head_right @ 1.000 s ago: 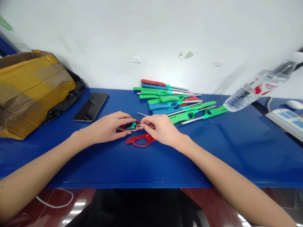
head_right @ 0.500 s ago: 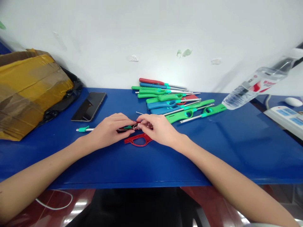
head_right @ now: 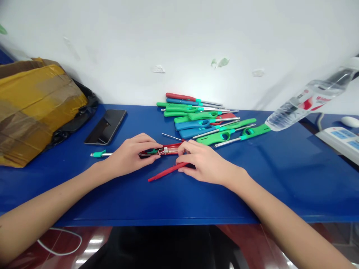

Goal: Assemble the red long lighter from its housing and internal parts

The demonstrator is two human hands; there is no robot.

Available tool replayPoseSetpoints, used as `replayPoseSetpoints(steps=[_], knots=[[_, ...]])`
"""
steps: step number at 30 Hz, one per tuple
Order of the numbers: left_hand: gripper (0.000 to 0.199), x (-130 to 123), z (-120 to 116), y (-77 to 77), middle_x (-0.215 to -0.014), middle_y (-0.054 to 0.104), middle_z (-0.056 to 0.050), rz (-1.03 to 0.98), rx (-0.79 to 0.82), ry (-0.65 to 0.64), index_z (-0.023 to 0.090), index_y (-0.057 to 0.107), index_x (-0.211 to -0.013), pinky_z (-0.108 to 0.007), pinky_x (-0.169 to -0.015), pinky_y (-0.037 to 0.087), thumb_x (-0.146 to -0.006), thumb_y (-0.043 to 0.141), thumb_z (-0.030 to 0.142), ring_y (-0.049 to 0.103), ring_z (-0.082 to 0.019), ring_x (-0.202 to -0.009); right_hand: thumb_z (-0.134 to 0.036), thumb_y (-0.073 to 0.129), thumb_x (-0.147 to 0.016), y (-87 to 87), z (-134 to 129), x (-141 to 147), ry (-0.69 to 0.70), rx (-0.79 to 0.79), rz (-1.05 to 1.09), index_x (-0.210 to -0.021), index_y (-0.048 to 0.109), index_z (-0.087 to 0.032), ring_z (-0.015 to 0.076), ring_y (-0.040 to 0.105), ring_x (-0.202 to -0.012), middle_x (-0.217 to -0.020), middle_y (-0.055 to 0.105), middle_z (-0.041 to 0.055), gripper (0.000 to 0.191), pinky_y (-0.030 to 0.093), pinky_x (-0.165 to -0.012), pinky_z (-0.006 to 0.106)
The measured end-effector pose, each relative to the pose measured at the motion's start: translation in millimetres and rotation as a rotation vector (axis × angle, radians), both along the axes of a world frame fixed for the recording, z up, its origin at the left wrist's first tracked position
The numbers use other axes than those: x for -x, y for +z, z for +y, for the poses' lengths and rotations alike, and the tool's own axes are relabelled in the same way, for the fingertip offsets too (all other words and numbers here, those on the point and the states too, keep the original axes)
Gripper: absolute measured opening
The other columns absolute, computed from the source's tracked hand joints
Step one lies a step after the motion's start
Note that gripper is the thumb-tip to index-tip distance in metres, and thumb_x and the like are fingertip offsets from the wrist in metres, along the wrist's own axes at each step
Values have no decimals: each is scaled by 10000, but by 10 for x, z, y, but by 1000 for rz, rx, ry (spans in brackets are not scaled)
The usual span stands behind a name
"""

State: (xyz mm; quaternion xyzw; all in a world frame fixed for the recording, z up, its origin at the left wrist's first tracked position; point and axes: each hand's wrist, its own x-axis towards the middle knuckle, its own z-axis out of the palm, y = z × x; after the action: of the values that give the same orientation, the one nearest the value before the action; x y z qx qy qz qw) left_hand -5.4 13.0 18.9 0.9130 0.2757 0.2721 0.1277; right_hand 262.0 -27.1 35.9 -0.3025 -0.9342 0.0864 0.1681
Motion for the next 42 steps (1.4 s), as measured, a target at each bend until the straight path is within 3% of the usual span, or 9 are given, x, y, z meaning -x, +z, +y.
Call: replayPoseSetpoints(steps=[7, 11, 15, 18, 24, 32, 38, 42], knots=[[245, -4, -1, 11, -1015, 678, -76, -22, 58, 23, 176, 695, -1106, -308, -804, 548, -886, 630, 263, 638, -196, -940, -202, 579, -940, -74, 51, -6, 46, -173, 124, -1145, 691, -235, 236, 606, -1113, -1202, 686, 92, 235, 507, -952, 433], [211, -13, 7, 10, -966, 663, -59, -44, 88, 13, 186, 706, -1083, -278, -784, 542, -899, 621, 245, 647, -167, -882, -156, 550, -951, -68, 51, 41, -1, -348, 96, -1224, 653, -230, 225, 628, -1089, -1152, 717, 78, 301, 491, -968, 436], [223, -9, 22, -3, -971, 678, -49, -68, 113, 6, 215, 710, -1112, -268, -792, 544, -914, 613, 246, 659, -155, -871, -114, 566, -932, -36, 33, 112, -18, -483, 9, -1177, 677, -206, 226, 629, -1015, -1100, 732, 77, 285, 470, -972, 442], [246, -5, 26, -4, -1033, 717, -52, -81, 110, 2, 226, 708, -1131, -277, -820, 550, -903, 617, 218, 667, -165, -922, -120, 567, -933, -40, 24, 132, -20, -493, 3, -1167, 677, -208, 219, 623, -986, -1095, 734, 78, 273, 485, -930, 418], [234, -3, 13, 10, -926, 742, -54, -90, 67, -2, 199, 743, -1076, -276, -779, 559, -875, 627, 170, 668, -167, -864, -178, 546, -951, -77, 19, 122, -41, -445, 45, -1174, 653, -195, 212, 641, -882, -1009, 750, 79, 247, 491, -832, 385], [218, -19, -17, -12, -903, 707, -54, -93, 19, 2, 213, 749, -1064, -284, -759, 553, -898, 611, 185, 640, -164, -850, -177, 594, -917, -174, -2, 154, -131, -406, 79, -878, 648, -183, 196, 639, -761, -890, 749, 57, 67, 427, -688, 339], [288, -28, -90, 27, -920, 697, -69, -55, -12, -66, 194, 705, -1164, -328, -820, 549, -939, 528, 172, 612, -179, -888, -200, 591, -929, -249, -19, 230, -149, -441, 80, -885, 650, -183, 190, 631, -743, -909, 758, 59, 75, 402, -660, 327], [271, -25, -127, 49, -906, 714, -79, -22, -43, -83, 164, 717, -1129, -373, -866, 540, -936, 530, 190, 613, -197, -896, -199, 590, -931, -262, -21, 255, -161, -428, 84, -891, 646, -173, 189, 638, -740, -887, 754, 58, 74, 411, -665, 323]])
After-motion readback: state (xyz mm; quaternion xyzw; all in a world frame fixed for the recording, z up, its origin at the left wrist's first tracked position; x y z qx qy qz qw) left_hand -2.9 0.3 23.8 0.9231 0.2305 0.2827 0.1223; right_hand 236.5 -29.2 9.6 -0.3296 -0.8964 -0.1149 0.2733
